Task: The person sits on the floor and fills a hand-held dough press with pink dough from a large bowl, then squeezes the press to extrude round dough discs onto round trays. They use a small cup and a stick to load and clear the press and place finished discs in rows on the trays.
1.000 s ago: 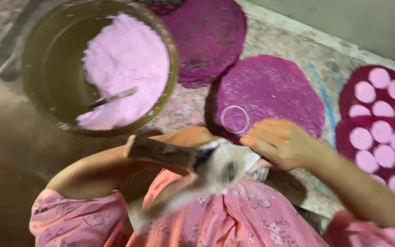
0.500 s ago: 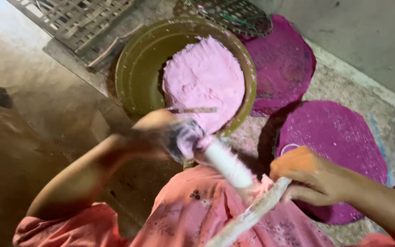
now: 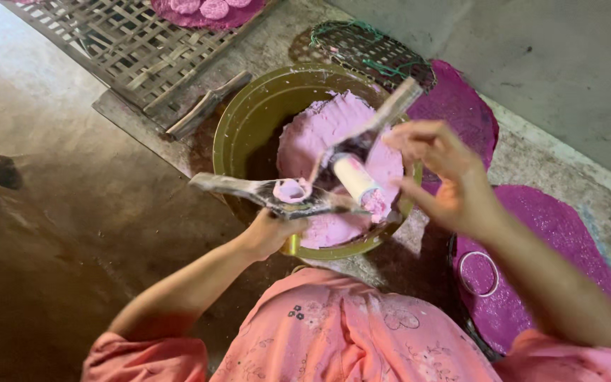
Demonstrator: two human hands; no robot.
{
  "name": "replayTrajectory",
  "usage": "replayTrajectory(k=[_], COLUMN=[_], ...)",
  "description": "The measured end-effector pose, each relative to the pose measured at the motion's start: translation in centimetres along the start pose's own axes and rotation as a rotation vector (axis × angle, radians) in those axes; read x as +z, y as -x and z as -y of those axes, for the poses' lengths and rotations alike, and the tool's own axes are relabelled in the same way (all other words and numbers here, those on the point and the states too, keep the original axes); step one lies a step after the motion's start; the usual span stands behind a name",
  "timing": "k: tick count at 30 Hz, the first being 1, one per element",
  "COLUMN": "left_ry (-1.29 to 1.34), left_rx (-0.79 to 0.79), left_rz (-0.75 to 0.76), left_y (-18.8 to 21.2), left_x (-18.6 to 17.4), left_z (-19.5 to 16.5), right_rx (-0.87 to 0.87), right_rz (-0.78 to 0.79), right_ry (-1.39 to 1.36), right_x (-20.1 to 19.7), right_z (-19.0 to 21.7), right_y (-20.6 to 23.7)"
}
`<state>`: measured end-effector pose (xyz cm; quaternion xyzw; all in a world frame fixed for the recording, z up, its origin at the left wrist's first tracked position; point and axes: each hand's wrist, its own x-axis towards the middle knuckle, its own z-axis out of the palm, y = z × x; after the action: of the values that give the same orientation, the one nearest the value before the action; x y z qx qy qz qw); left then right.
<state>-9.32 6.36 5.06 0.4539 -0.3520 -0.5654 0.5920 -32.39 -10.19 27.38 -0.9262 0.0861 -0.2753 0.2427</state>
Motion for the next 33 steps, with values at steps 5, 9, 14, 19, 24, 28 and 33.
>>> replayTrajectory(k=[5, 9, 14, 19, 24, 28, 33], left_ry=[-0.108, -0.159, -0.439, -0.751, -0.661, -0.813, -0.813], left_rx=[0.267, 0.407, 0.605, 0.669, 0.479, 0.639, 0.807], left_rz=[-0.181, -0.333, -0.496, -0.662, -0.626, -0.747, -0.775], left_y=[0.4, -0.2, -1.4, -1.2, -1.2, -1.1, -1.0], left_x=[1.0, 3.1, 3.5, 3.2, 2.5, 0.1, -2.4], left_z=[-2.6, -4.5, -6.8, -7.7, -7.3, -6.9, -5.7], right_rx=[0.088, 0.100, 0.248, 0.326, 0.074, -0.059, 0.227], right_rz=[-0.181, -0.421, -0.282, -0.084, 0.076, 0.027, 0.523], right_ry=[-0.066, 0.053, -0.213, -0.772, -0.239, 0.125, 0.346], right_x=[4.5, 8.2, 9.4, 10.5, 12.5, 12.0, 13.8], right_z=[2.4, 1.5, 0.4, 0.6, 2.6, 1.8, -4.1], right_y=[1.3, 1.0, 0.7, -1.2, -3.4, -3.1, -1.5])
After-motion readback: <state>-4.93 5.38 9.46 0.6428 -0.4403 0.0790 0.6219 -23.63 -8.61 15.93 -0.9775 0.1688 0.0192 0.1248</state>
